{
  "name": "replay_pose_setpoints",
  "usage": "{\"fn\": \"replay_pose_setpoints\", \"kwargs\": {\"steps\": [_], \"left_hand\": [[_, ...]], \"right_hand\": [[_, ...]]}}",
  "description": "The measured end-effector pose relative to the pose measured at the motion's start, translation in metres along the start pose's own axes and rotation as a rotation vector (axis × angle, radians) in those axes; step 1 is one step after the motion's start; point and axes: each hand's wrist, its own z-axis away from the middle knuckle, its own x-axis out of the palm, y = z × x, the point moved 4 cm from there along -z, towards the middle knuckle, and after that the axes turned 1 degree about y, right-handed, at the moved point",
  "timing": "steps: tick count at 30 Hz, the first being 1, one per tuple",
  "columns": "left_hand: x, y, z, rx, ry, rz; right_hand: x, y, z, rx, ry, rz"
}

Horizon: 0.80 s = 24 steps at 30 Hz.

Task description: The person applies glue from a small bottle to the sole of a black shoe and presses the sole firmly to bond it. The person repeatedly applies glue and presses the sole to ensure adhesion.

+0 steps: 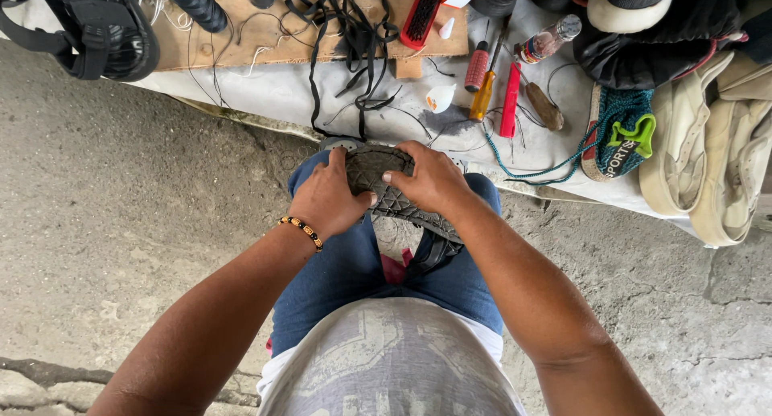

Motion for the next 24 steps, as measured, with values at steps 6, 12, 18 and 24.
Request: {"fn": "replay_pose_setpoints", "kwargs": {"steps": [6, 12, 18, 24], "left_hand": [[-0.002, 0.006, 0.003, -0.020, 0.028, -0.024], [-0.001, 0.003, 0.003, -0.020, 0.018, -0.009], [-0.007, 0.008, 0.009, -0.017, 0.021, -0.002], [-0.004, 0.004, 0.006, -0.021, 0.016, -0.008]], "right_hand": [[0.001, 0.001, -0.001, -0.009, 0.007, -0.014], [0.001, 0.001, 0.003, -0.043, 0.021, -0.038], [0.000, 0.000, 0.005, -0.058, 0.024, -0.041], [0.001, 0.002, 0.004, -0.051, 0.020, -0.027]]}}
